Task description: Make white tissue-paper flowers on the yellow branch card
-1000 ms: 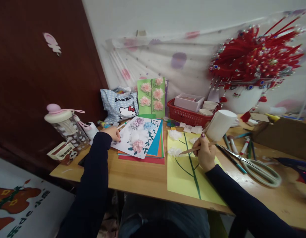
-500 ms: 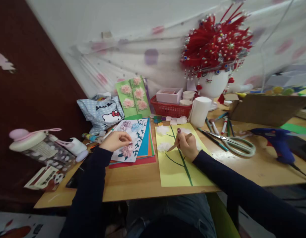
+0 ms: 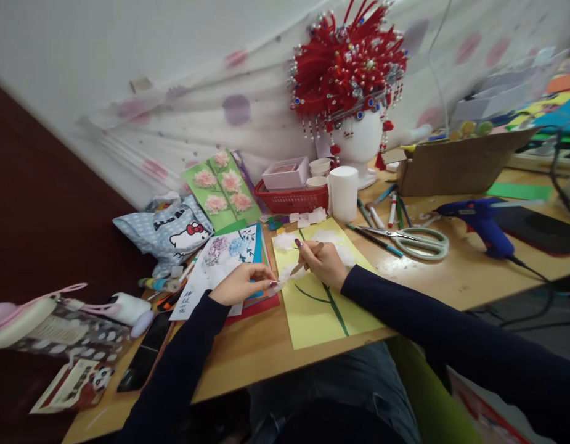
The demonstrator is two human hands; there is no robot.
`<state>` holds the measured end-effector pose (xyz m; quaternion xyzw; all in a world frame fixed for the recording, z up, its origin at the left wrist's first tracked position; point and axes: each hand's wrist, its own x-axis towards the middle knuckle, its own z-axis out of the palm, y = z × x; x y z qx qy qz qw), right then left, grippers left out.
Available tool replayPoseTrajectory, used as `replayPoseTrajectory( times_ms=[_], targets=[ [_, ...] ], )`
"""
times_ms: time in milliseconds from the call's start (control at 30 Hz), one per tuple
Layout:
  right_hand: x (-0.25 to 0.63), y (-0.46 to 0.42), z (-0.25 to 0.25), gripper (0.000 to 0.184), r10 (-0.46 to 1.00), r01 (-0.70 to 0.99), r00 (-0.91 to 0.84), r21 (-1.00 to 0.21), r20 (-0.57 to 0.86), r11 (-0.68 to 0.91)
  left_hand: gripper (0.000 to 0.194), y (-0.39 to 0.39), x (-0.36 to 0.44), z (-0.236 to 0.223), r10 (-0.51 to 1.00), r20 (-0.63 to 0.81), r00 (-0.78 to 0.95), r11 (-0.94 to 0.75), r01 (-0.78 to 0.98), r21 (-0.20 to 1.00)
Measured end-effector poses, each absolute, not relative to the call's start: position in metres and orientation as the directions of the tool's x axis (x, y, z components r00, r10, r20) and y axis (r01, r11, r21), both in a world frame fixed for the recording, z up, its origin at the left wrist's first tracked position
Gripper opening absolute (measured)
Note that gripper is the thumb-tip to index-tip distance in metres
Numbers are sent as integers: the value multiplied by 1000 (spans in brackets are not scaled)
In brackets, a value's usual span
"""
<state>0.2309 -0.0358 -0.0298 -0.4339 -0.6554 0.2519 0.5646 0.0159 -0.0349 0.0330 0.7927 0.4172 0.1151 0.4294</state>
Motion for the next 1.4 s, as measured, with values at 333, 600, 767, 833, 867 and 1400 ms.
replayPoseTrajectory(
  times_ms=[333, 600, 767, 833, 867, 1400],
  targets=[
    [232, -45, -25, 61, 811, 164, 157, -825, 564, 541, 19, -27, 38, -9, 806, -60, 590, -411, 628, 661],
    [231, -46, -31, 54, 756, 317, -77, -703, 650, 637, 16, -28, 41, -12, 812, 26, 582, -476, 636, 607],
    [230, -49, -30, 55, 728, 389, -158, -635, 667, 667, 26, -25, 32, -12, 808, 115, 578, -528, 623, 577],
    [230, -50, -31, 55, 719, 421, -191, -606, 669, 675, 46, -24, 26, -12, 799, 161, 580, -565, 631, 531],
    [231, -51, -32, 55, 712, 432, -210, -589, 670, 683, 60, -25, 23, -12, 797, 166, 581, -575, 645, 504],
    [226, -48, -40, 43, 506, 562, -547, -156, 667, 813, 119, -30, 24, -28, 787, -2, 617, -571, 729, 379]
  ],
)
